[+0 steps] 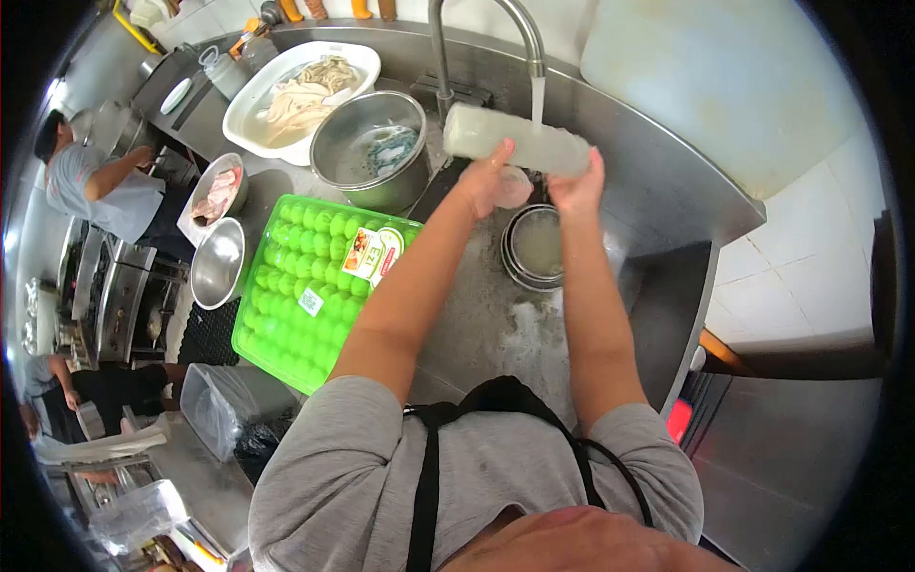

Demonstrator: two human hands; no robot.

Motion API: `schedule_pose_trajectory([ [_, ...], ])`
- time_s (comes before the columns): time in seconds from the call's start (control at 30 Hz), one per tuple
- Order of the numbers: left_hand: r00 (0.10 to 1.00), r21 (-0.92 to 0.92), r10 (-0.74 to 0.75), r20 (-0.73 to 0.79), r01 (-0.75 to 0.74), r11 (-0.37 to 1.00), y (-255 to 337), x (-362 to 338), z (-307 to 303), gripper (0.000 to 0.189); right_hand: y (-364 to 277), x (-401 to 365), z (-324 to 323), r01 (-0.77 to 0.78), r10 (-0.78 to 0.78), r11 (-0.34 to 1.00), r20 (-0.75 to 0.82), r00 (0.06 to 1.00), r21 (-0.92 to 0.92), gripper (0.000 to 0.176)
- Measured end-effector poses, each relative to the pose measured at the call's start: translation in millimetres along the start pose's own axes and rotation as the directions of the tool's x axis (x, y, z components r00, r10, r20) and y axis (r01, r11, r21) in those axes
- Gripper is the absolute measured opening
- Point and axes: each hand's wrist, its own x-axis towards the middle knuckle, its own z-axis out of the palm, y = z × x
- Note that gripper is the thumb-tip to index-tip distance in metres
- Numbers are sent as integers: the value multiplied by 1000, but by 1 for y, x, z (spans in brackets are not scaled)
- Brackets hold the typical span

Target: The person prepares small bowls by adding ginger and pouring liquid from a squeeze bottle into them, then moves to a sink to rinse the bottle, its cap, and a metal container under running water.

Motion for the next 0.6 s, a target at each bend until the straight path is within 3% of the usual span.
schedule_pose_trajectory([
  [0.03, 997, 48, 64, -45, -62, 997, 9, -2, 4, 64, 9, -6, -5, -62, 62, 998, 11, 998, 8, 37],
  [0.07, 983, 215, 157, -95, -134, 968, 16, 0, 3, 61, 18, -12, -6, -125, 125, 992, 25, 992, 18, 41],
  [0.13, 956, 494, 286, -61, -220, 841, 18, 3, 2, 60, 36, -23, -3, -240, 241, 971, -95, 966, 20, 47],
  [0.17, 938, 618, 345, -28, -254, 744, 20, 3, 1, 60, 41, -26, -1, -297, 298, 954, -153, 942, 27, 50],
  [0.27, 862, 887, 490, 130, -322, 332, 18, -37, 15, 76, 43, -32, 12, -391, 392, 920, -52, 919, 28, 56],
  [0.3, 828, 911, 509, 234, -370, 183, 18, -62, 24, 79, 44, -23, 7, -352, 352, 936, 31, 935, -11, 57],
  [0.37, 851, 942, 475, 222, -313, 120, -6, -93, 17, 82, 27, 12, -22, -426, 525, 826, 227, 821, -368, 55],
  [0.4, 938, 981, 319, 137, -173, 86, -8, -108, 19, 75, 7, -12, 14, -406, 534, 792, 195, 823, -455, 43],
  [0.43, 987, 999, 156, 32, -37, 32, -6, -124, 22, 68, 4, -10, 20, -352, 501, 787, 193, 844, -506, 40],
  [0.5, 998, 999, -60, -35, 33, -42, -6, -134, 13, 61, -2, 0, 28, -241, 432, 759, 191, 881, -605, 37],
  [0.53, 994, 999, -112, 19, -24, -40, -10, -129, -1, 59, -7, -2, 38, -106, 373, 668, 208, 904, -737, 42],
  [0.57, 984, 996, -164, 73, -81, -38, -15, -125, -11, 58, -9, -6, 51, 19, 276, 675, 277, 920, -737, 45],
  [0.6, 989, 995, -111, 98, -98, 7, -19, -120, -15, 57, -9, -10, 65, 144, 177, 671, 346, 921, -727, 48],
])
